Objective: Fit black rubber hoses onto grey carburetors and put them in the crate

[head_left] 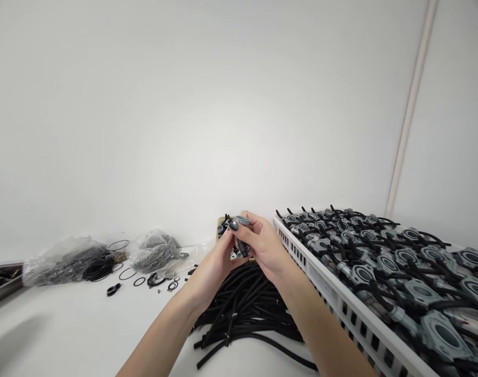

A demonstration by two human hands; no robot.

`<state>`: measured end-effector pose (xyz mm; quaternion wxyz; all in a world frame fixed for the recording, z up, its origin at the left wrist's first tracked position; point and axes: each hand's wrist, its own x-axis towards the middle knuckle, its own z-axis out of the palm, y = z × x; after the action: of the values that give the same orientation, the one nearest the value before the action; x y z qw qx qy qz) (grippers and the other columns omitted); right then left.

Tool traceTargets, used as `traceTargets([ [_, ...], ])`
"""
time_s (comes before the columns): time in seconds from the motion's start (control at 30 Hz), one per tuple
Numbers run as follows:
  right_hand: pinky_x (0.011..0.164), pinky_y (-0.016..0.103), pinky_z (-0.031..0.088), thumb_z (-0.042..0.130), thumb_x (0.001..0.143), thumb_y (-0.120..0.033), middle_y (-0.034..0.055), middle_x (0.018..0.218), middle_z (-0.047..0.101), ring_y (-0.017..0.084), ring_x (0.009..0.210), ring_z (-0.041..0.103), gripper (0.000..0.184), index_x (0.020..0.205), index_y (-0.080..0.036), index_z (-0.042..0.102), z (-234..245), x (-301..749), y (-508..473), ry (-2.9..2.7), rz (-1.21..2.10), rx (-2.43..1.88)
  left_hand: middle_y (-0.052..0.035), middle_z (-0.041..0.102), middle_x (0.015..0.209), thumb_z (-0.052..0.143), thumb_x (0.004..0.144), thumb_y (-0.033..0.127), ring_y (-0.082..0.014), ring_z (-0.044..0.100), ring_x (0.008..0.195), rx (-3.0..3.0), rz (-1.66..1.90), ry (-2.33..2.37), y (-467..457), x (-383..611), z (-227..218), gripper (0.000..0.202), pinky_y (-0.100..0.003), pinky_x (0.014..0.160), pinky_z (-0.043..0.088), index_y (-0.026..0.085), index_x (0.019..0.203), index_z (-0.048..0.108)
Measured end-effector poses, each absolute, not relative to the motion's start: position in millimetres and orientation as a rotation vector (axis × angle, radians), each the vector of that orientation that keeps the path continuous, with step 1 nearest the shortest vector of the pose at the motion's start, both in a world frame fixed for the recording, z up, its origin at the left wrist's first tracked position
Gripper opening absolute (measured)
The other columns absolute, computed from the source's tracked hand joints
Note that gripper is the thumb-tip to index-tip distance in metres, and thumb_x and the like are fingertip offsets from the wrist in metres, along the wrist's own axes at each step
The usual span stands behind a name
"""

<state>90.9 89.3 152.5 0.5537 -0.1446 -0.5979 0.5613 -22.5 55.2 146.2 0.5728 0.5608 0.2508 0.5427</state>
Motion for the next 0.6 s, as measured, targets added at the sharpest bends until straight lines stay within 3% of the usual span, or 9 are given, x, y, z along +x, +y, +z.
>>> traceTargets([
  [0.1, 0.050, 0.020, 0.036, 0.082, 0.064, -0.044, -0.0074, 0.056, 0.050, 0.009, 0.053, 0.046, 0.038, 0.066, -0.020, 0.053, 154.6, 91.6, 86.8, -1.413, 1.354, -0.373, -0.0046, 0.058, 0.131, 0.052, 0.091, 0.038, -0.0251, 0.037, 0.134, 1.292, 1.301, 0.618, 57.2, -23.6, 145.9, 0.027, -0.042, 0.102, 0.045, 0.028, 0.113, 0.065],
  [0.27, 0.059, 0.022, 0.044, 0.086, 0.060, -0.040, -0.0054, 0.060, 0.062, 0.011, 0.059, 0.057, 0.037, 0.075, -0.020, 0.059, 158.1, 93.9, 83.9, -1.415, 1.389, -0.333, -0.0040, 0.061, 0.092, 0.051, 0.091, 0.045, -0.0230, 0.053, 0.110, 1.297, 1.333, 0.648, 61.0, -27.5, 146.1, 0.028, -0.038, 0.089, 0.052, 0.022, 0.092, 0.068],
  [0.4, 0.061, 0.022, 0.047, 0.089, 0.056, -0.033, -0.0047, 0.066, 0.068, 0.012, 0.064, 0.062, 0.037, 0.078, -0.022, 0.061, 161.8, 99.8, 82.8, -1.373, 1.399, -0.298, -0.0051, 0.064, 0.107, 0.052, 0.089, 0.049, -0.0251, 0.052, 0.115, 1.283, 1.388, 0.657, 62.2, -30.1, 147.2, 0.030, -0.040, 0.092, 0.051, 0.023, 0.093, 0.067],
  [0.5, 0.065, 0.024, 0.050, 0.084, 0.066, -0.036, -0.0024, 0.071, 0.071, 0.013, 0.069, 0.065, 0.033, 0.092, -0.024, 0.068, 165.7, 107.1, 82.0, -1.409, 1.266, -0.364, -0.0062, 0.064, 0.117, 0.050, 0.090, 0.052, -0.0264, 0.053, 0.116, 1.265, 1.452, 0.685, 62.6, -31.7, 147.1, 0.035, -0.044, 0.098, 0.046, 0.023, 0.098, 0.067],
  [0.6, 0.080, 0.029, 0.052, 0.074, 0.077, -0.039, 0.0016, 0.079, 0.073, 0.016, 0.083, 0.068, 0.025, 0.096, -0.023, 0.072, 169.7, 114.4, 81.0, -1.462, 1.046, -0.451, -0.0081, 0.064, 0.121, 0.048, 0.091, 0.052, -0.0275, 0.056, 0.116, 1.333, 1.538, 0.759, 61.0, -33.0, 148.9, 0.039, -0.044, 0.100, 0.043, 0.021, 0.104, 0.067],
])
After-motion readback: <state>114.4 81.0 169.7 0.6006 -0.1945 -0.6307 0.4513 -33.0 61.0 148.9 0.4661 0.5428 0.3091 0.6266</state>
